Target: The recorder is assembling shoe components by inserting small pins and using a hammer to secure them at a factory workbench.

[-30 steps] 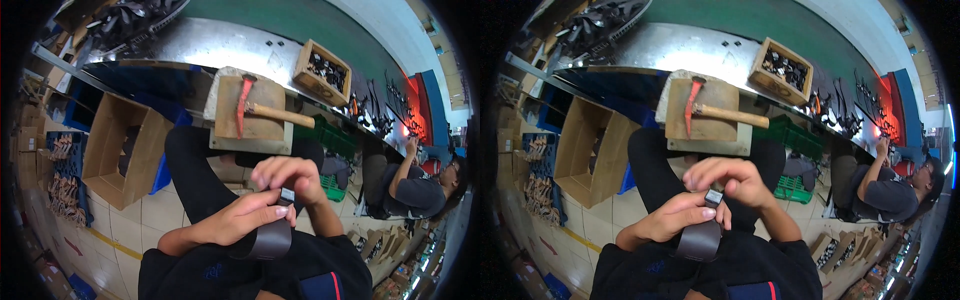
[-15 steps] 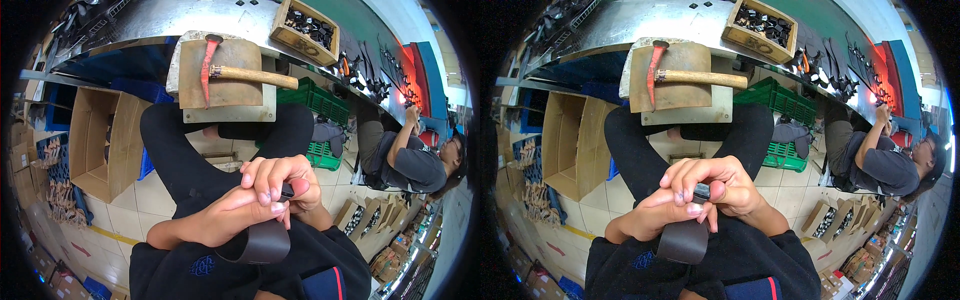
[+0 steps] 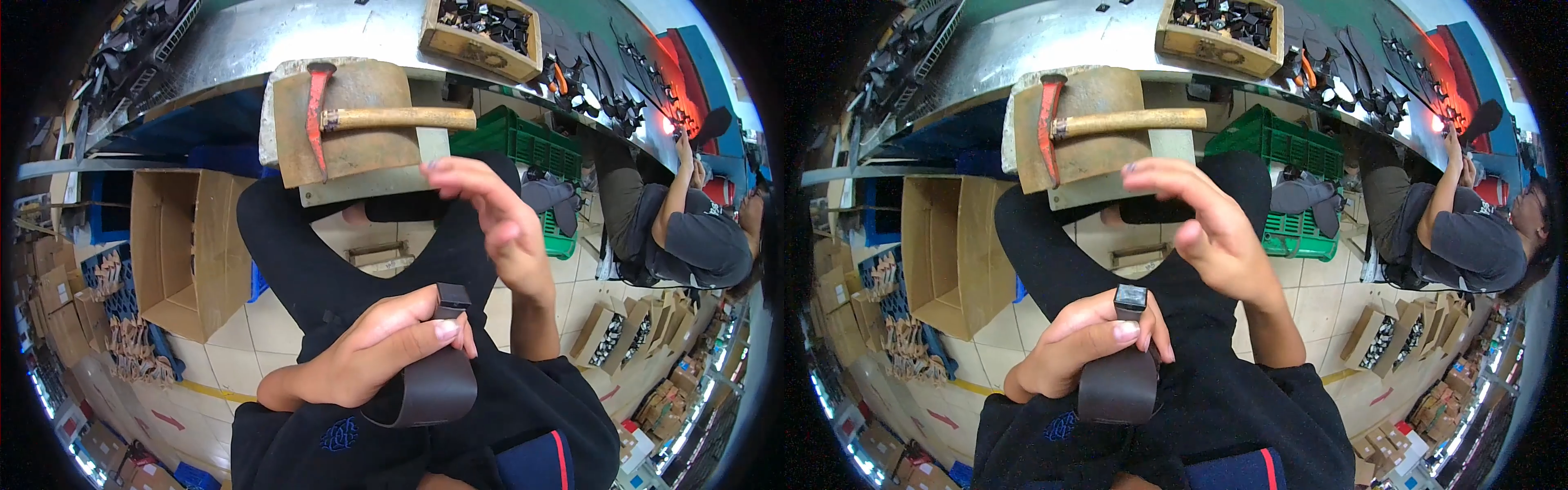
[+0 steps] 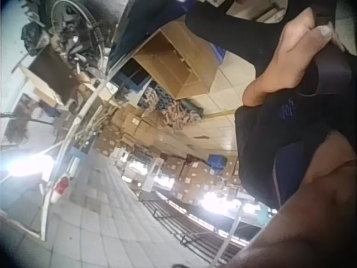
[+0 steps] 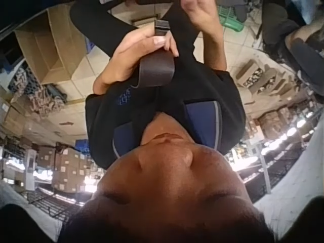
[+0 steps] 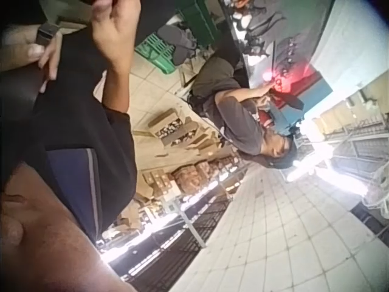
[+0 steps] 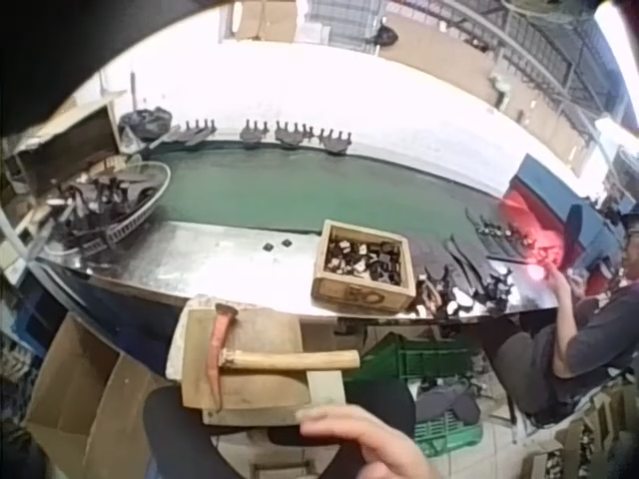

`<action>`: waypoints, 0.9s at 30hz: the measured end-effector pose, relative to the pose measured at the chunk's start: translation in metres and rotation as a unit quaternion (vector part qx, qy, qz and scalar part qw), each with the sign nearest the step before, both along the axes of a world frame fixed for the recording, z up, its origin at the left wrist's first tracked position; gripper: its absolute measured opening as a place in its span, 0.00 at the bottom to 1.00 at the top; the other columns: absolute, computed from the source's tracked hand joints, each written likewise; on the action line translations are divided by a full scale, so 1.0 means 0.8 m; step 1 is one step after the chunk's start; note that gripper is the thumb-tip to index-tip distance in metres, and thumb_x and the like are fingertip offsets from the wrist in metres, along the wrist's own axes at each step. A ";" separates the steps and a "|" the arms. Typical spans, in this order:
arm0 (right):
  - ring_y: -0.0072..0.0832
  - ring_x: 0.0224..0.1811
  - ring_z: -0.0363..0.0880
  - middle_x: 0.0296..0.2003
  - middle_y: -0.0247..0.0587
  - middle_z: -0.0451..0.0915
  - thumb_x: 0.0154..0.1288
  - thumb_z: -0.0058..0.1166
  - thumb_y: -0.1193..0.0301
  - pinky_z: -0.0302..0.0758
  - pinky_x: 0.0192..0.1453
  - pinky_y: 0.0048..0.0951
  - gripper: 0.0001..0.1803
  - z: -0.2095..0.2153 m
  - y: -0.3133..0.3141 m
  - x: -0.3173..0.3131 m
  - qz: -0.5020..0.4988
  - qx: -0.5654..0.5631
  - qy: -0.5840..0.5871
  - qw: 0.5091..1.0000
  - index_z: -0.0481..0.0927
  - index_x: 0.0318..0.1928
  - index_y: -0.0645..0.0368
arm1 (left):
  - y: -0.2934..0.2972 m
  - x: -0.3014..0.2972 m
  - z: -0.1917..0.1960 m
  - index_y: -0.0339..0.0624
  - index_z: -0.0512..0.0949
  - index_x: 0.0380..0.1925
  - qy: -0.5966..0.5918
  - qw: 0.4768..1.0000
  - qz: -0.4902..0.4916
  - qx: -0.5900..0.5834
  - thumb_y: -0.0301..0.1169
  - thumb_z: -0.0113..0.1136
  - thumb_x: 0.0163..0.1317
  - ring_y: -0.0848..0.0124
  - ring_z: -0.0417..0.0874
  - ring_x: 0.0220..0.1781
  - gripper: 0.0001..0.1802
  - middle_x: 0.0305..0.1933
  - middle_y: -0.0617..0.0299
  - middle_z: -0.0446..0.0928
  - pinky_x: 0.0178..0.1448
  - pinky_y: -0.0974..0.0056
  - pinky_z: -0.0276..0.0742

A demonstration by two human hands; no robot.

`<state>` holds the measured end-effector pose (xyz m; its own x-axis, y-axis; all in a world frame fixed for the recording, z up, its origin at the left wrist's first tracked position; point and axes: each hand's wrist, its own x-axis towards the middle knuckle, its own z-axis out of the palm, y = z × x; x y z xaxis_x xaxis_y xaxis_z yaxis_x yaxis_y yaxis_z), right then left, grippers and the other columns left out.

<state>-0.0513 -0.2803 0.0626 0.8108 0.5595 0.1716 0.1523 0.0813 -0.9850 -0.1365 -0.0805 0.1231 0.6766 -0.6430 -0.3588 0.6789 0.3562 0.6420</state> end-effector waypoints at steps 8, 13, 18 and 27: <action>0.44 0.62 0.78 0.59 0.53 0.78 0.61 0.67 0.51 0.74 0.65 0.39 0.38 0.026 -0.064 -0.008 -0.010 -0.103 -0.018 0.994 0.74 0.64 0.63 | -0.047 0.061 -0.025 0.36 0.77 0.46 -0.117 0.989 -0.006 0.093 0.37 0.49 0.75 0.75 0.78 0.48 0.15 0.45 0.60 0.79 0.54 0.68 0.73; 0.26 0.63 0.72 0.58 0.41 0.76 0.66 0.66 0.69 0.69 0.67 0.32 0.32 -0.012 -0.151 -0.062 -0.040 0.063 0.231 0.970 0.68 0.66 0.65 | -0.145 0.148 -0.047 0.33 0.73 0.56 -0.636 0.695 0.078 0.327 0.33 0.55 0.69 0.47 0.68 0.65 0.19 0.59 0.48 0.74 0.71 0.51 0.62; 0.15 0.40 0.76 0.40 0.27 0.80 0.74 0.56 0.70 0.74 0.47 0.20 0.13 -0.099 -0.244 -0.072 -0.392 0.115 0.199 0.891 0.73 0.53 0.62 | -0.259 0.217 -0.085 0.36 0.62 0.70 -0.669 0.622 0.063 0.402 0.45 0.68 0.61 0.44 0.58 0.76 0.43 0.75 0.43 0.60 0.78 0.47 0.53; 0.53 0.59 0.75 0.57 0.57 0.76 0.71 0.53 0.68 0.73 0.61 0.48 0.22 -0.246 -0.329 0.060 -0.626 -0.355 -0.087 0.689 0.73 0.60 0.66 | -0.309 0.381 -0.140 0.39 0.55 0.74 -0.608 0.400 -0.038 0.685 0.57 0.69 0.55 0.43 0.62 0.72 0.55 0.72 0.42 0.62 0.74 0.34 0.54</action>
<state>-0.0034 -0.5437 -0.1339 0.7366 -0.5655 0.3709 -0.2130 -0.7145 -0.6664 0.1686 -0.3274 0.0110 0.8837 -0.4420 0.1537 -0.4561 -0.8870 0.0717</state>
